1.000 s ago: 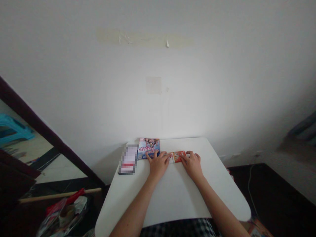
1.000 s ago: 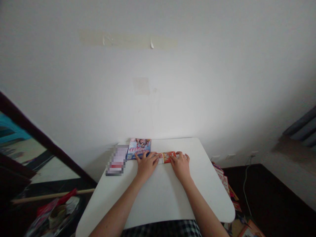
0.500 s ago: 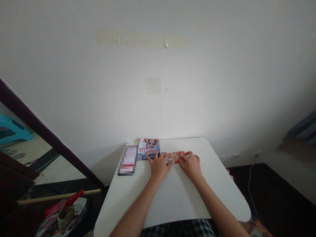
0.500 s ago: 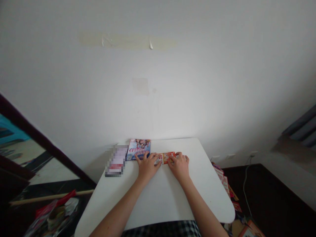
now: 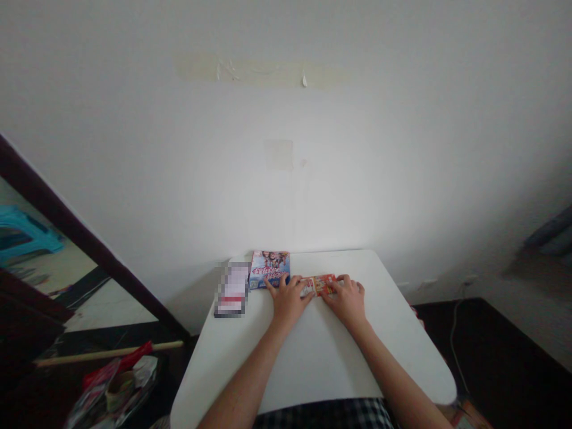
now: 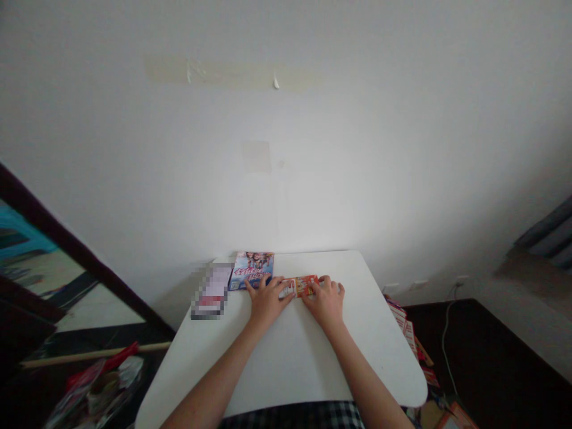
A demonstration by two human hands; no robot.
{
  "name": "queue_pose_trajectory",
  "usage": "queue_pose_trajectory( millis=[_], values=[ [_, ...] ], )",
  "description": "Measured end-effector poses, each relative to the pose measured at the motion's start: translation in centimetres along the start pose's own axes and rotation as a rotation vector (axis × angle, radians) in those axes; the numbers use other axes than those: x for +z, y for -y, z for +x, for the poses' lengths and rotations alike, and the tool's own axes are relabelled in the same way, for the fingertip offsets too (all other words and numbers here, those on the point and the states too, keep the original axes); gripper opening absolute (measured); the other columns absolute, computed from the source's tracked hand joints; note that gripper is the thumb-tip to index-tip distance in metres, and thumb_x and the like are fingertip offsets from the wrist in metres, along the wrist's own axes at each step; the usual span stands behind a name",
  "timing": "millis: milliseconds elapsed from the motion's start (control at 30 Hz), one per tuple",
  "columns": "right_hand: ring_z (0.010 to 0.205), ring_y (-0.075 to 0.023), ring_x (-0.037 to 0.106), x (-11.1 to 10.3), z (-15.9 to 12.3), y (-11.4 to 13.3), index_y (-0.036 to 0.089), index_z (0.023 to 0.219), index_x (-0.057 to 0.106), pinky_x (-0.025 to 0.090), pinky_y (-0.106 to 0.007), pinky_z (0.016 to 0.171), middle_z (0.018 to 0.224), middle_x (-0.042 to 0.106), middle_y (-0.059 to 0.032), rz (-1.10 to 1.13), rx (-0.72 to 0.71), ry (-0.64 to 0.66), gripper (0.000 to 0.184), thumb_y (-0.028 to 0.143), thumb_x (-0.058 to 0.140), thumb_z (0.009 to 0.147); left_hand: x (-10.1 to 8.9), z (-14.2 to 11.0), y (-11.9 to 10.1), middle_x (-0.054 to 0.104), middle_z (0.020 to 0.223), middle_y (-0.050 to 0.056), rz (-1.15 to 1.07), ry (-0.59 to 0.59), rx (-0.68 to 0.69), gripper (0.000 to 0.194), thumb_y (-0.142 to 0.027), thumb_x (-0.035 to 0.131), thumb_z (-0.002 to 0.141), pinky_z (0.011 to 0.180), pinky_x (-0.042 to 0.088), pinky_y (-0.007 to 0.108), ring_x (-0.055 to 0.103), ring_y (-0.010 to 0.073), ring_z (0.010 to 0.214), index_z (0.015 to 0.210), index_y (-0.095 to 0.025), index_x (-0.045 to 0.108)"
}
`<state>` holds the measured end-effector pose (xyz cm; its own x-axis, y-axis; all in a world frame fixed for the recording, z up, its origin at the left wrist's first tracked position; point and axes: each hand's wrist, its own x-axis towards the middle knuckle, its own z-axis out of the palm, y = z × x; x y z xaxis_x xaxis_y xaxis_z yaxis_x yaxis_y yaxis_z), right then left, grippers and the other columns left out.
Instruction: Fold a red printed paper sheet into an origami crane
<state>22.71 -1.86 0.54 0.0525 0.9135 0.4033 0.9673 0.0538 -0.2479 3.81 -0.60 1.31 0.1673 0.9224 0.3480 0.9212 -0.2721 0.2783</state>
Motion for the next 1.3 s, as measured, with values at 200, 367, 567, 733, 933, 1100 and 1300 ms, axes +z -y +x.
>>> queue_pose_trajectory(
  millis=[200, 367, 567, 733, 933, 1100, 1300],
  values=[
    [0.102, -0.0224, 0.057, 0.27, -0.07, -0.2, 0.032, 0.104, 0.074, 0.029, -0.046, 0.104, 0.116, 0.062, -0.0073, -0.002, -0.01, -0.013, 0.028, 0.053, 0.064, 0.088, -0.43, -0.05, -0.47, 0.066, 0.132, 0.003, 0.007, 0.03, -0.026, 0.037, -0.057, 0.061, 0.086, 0.109, -0.01, 0.082, 0.038, 0.0365, 0.135, 0.119, -0.042, 0.069],
    [0.103, -0.0225, 0.057, 0.38, -0.09, -0.42, 0.032, 0.102, 0.074, 0.029, -0.046, 0.106, 0.116, 0.061, -0.0072, 0.04, 0.004, -0.011, 0.028, 0.053, 0.066, 0.087, -0.43, -0.12, -0.51, 0.067, 0.129, 0.004, 0.004, 0.01, -0.01, 0.036, -0.057, 0.06, 0.086, 0.109, -0.008, 0.082, 0.04, 0.037, 0.134, 0.117, -0.041, 0.069],
    [0.104, -0.0228, 0.057, 0.46, -0.01, -0.31, 0.03, 0.102, 0.073, 0.029, -0.048, 0.107, 0.116, 0.06, -0.0076, 0.061, 0.022, -0.004, 0.028, 0.051, 0.066, 0.086, -0.43, -0.16, -0.62, 0.067, 0.129, 0.003, 0.023, 0.009, -0.014, 0.035, -0.056, 0.062, 0.086, 0.109, -0.005, 0.083, 0.041, 0.0363, 0.134, 0.116, -0.04, 0.07],
    [0.105, -0.0232, 0.057, 0.43, -0.02, -0.27, 0.029, 0.104, 0.072, 0.029, -0.048, 0.108, 0.116, 0.059, -0.0076, 0.054, 0.02, 0.008, 0.029, 0.051, 0.067, 0.086, -0.22, -0.2, -0.63, 0.067, 0.128, 0.002, 0.001, -0.003, -0.014, 0.036, -0.058, 0.062, 0.085, 0.108, -0.008, 0.084, 0.042, 0.0358, 0.133, 0.115, -0.039, 0.069],
    [0.106, -0.0235, 0.055, 0.39, 0.01, -0.27, 0.029, 0.105, 0.072, 0.029, -0.046, 0.107, 0.116, 0.059, -0.0072, 0.052, 0.027, 0.011, 0.031, 0.053, 0.067, 0.086, -0.21, -0.22, -0.56, 0.067, 0.125, 0.003, 0.017, -0.014, 0.009, 0.039, -0.062, 0.06, 0.085, 0.107, -0.006, 0.085, 0.043, 0.0362, 0.131, 0.115, -0.039, 0.07],
    [0.106, -0.0229, 0.053, 0.29, 0.05, -0.2, 0.03, 0.105, 0.072, 0.029, -0.043, 0.105, 0.116, 0.06, -0.006, 0.048, 0.039, 0.014, 0.034, 0.055, 0.069, 0.083, -0.34, -0.19, -0.63, 0.067, 0.123, 0.003, 0.04, -0.024, 0.016, 0.039, -0.062, 0.06, 0.085, 0.109, -0.004, 0.084, 0.045, 0.035, 0.129, 0.115, -0.039, 0.07],
    [0.107, -0.0227, 0.053, 0.14, 0.14, -0.13, 0.031, 0.104, 0.073, 0.029, -0.042, 0.104, 0.117, 0.06, -0.0052, 0.055, 0.05, 0.028, 0.032, 0.055, 0.068, 0.084, -0.14, -0.13, -0.64, 0.067, 0.122, 0.004, 0.04, -0.029, 0.014, 0.038, -0.06, 0.062, 0.084, 0.11, -0.005, 0.083, 0.044, 0.0352, 0.129, 0.114, -0.038, 0.07]
  ],
)
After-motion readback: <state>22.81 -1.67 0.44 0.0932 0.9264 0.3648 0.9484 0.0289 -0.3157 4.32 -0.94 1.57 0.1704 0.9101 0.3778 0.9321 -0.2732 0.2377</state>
